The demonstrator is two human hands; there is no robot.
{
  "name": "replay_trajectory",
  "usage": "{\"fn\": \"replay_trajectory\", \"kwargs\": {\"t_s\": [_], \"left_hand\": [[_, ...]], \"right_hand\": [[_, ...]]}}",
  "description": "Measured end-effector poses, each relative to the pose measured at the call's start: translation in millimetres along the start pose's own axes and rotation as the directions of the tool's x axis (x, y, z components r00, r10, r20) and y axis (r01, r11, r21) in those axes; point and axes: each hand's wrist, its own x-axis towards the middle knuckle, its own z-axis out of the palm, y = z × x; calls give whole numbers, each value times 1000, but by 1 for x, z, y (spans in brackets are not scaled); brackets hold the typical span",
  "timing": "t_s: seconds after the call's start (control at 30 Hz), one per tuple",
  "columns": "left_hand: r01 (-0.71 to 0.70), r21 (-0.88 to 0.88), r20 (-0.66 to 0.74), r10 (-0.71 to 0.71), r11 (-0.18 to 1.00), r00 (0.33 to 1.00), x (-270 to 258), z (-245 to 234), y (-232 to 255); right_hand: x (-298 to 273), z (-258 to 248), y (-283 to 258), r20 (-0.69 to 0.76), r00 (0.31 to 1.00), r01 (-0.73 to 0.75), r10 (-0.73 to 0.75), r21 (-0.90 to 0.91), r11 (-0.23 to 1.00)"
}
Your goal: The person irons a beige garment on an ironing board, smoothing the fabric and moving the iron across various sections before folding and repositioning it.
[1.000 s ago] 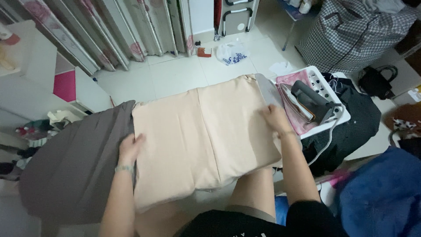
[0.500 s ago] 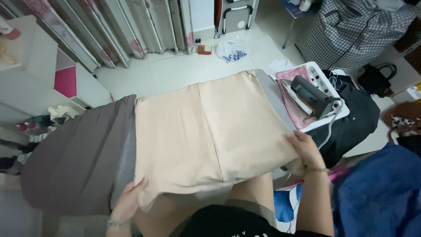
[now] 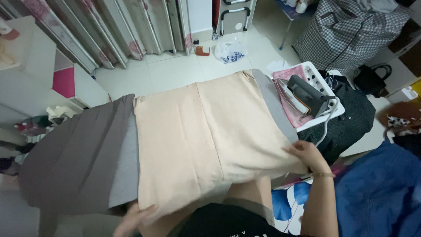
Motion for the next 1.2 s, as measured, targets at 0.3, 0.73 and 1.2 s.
{"fn": "replay_trajectory", "kwargs": {"t_s": [0.3,0.73,1.2], "left_hand": [[95,429,-183,-17,898,983,43,0,-47],[-670,741,248,908,46,337,-63,123,101],[-380,899,436,538,-220,721,-80,185,181]], "right_hand": [[40,32,65,-13,996,84,-84,66,994],[35,129,-70,-255,519,693,-816,-433,577],[-23,204,-105,266,421,838,-867,-480,260]]}}
